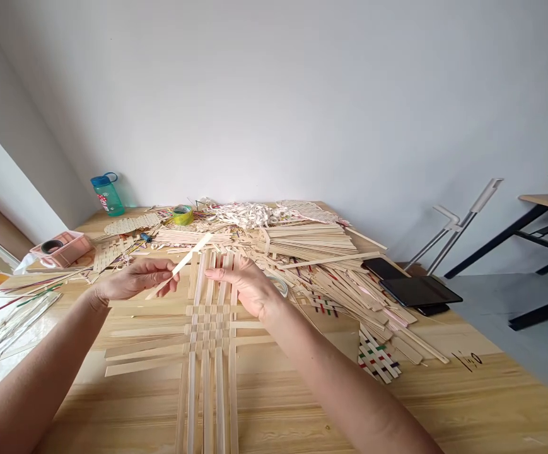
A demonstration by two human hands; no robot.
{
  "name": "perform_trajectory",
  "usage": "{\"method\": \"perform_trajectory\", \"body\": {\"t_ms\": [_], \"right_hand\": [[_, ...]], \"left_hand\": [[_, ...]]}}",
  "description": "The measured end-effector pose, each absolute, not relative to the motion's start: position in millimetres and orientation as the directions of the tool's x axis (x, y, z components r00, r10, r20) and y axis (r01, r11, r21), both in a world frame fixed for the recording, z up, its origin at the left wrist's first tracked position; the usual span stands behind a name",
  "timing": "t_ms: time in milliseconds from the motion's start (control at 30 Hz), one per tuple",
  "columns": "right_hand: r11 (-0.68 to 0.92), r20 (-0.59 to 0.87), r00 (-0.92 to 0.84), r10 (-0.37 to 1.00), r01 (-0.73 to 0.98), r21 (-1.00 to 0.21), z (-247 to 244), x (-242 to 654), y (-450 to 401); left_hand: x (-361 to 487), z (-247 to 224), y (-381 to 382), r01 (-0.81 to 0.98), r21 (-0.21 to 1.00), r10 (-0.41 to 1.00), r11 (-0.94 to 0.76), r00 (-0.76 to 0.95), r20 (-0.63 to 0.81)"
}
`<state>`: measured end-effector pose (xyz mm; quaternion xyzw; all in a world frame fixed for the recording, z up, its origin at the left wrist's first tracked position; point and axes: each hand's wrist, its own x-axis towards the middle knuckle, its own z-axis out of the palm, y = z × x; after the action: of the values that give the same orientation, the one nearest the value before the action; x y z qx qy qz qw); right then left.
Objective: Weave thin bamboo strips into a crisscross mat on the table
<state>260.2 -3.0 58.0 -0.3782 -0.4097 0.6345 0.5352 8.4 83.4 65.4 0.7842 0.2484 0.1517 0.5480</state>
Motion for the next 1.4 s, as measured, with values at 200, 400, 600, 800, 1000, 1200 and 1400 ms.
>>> {"method": "perform_trajectory", "body": {"t_ms": [200,400,600,800,1000,1200,1400], "right_hand": [[-0.112,-0.078,-0.106,0.991,-0.374,-0.92,64,266,-4],[-0.156,-0.116,-0.123,0.986,-0.401,-0.903,67,264,-5],[-0.155,-0.094,-0.174,0.98,-0.379,-0.912,65,263,-6],[-0.086,-0.025,-0.186,0.982,-0.326,-0.942,59,256,-9],[-0.093,-0.03,-0.227,0.973,-0.269,-0.959,56,248,-12],[-0.041,0.012,-0.216,0.976,-0.236,-0.971,57,248,-13],[-0.037,0.011,-0.216,0.976,-0.217,-0.975,54,247,-12]], "left_hand": [[-16,68,96,0.359,0.898,0.582,-0.255,0.798,-0.154],[-19,57,100,0.352,0.9,0.546,-0.258,0.821,-0.164],[-14,56,99,0.338,0.899,0.483,-0.279,0.859,-0.173],[10,75,76,0.312,0.911,0.51,-0.271,0.849,-0.139],[23,80,60,0.29,0.919,0.571,-0.266,0.816,-0.092],[25,84,60,0.3,0.917,0.594,-0.264,0.799,-0.091],[24,82,64,0.3,0.919,0.597,-0.254,0.797,-0.096]]}}
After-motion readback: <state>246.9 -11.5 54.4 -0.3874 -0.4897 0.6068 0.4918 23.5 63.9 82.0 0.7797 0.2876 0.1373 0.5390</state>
